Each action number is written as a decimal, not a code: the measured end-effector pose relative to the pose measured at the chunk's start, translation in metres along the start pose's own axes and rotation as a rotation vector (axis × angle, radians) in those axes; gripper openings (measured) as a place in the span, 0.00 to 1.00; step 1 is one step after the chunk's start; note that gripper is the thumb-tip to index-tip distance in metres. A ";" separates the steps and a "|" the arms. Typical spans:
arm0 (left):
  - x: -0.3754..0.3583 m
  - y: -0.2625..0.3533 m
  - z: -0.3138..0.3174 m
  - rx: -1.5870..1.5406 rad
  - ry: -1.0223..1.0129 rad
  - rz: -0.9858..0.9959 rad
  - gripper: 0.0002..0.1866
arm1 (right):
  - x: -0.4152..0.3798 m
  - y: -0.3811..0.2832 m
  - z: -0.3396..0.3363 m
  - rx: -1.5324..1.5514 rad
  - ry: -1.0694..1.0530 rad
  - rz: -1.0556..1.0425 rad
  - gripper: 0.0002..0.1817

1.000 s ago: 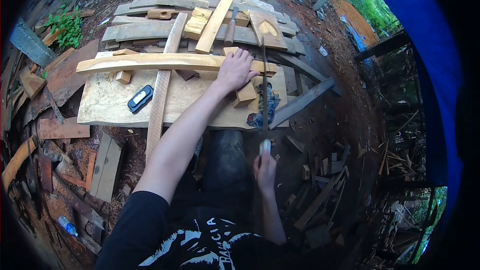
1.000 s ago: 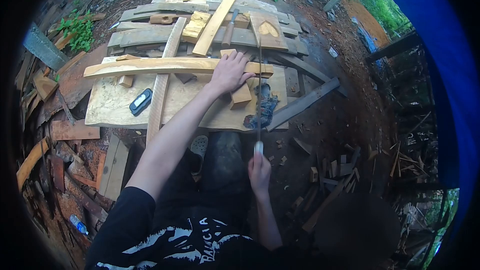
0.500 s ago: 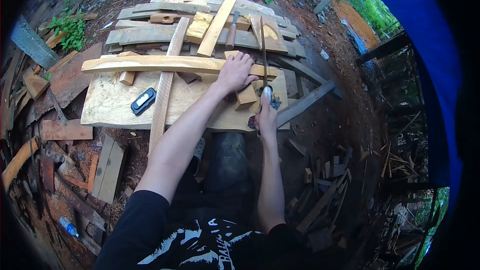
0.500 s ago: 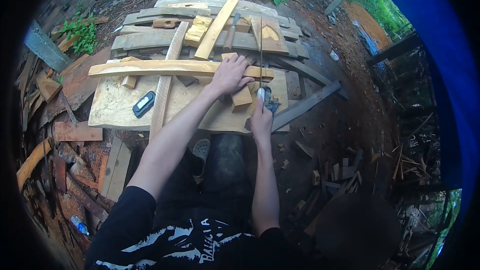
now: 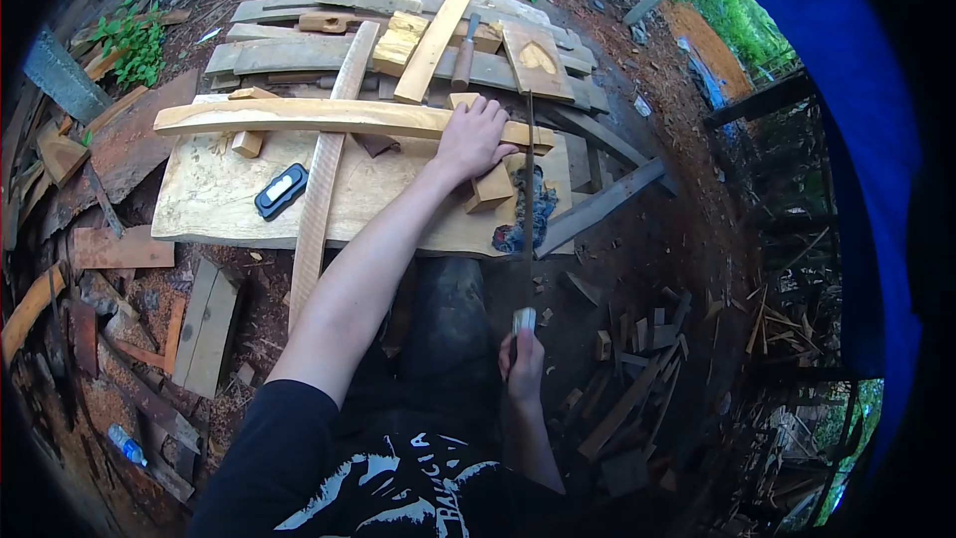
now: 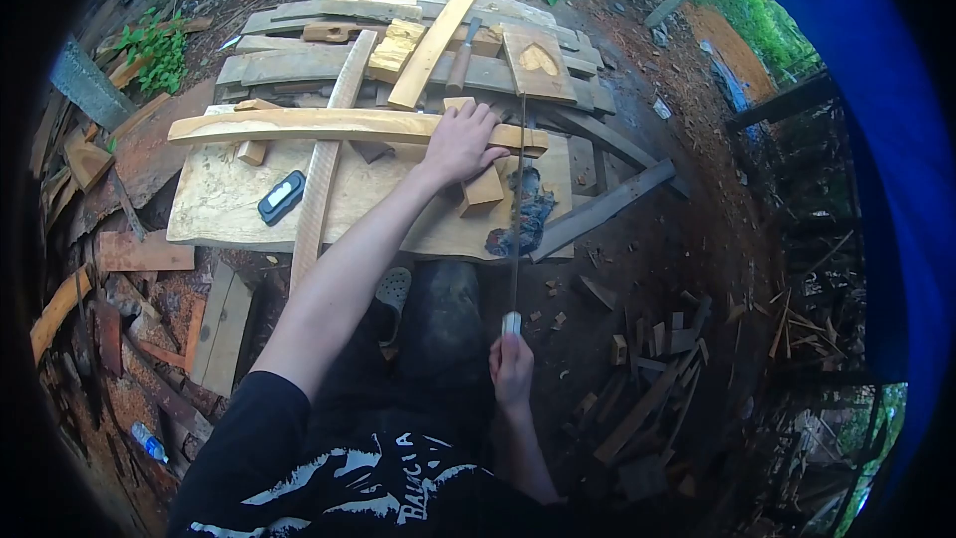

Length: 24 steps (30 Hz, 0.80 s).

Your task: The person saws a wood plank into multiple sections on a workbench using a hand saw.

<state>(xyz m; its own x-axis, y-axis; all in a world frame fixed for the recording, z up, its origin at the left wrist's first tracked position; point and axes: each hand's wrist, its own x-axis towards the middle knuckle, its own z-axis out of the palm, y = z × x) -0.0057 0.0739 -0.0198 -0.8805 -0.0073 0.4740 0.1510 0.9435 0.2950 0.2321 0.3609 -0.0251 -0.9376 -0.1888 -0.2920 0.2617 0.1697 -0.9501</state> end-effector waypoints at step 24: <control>-0.002 -0.003 0.000 0.035 0.019 0.026 0.29 | 0.039 -0.017 0.017 0.017 0.014 0.023 0.30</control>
<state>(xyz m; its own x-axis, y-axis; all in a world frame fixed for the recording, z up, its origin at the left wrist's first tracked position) -0.0051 0.0710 -0.0218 -0.8679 0.0112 0.4966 0.1571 0.9546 0.2531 0.1948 0.3340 -0.0227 -0.9346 -0.1713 -0.3118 0.2864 0.1576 -0.9450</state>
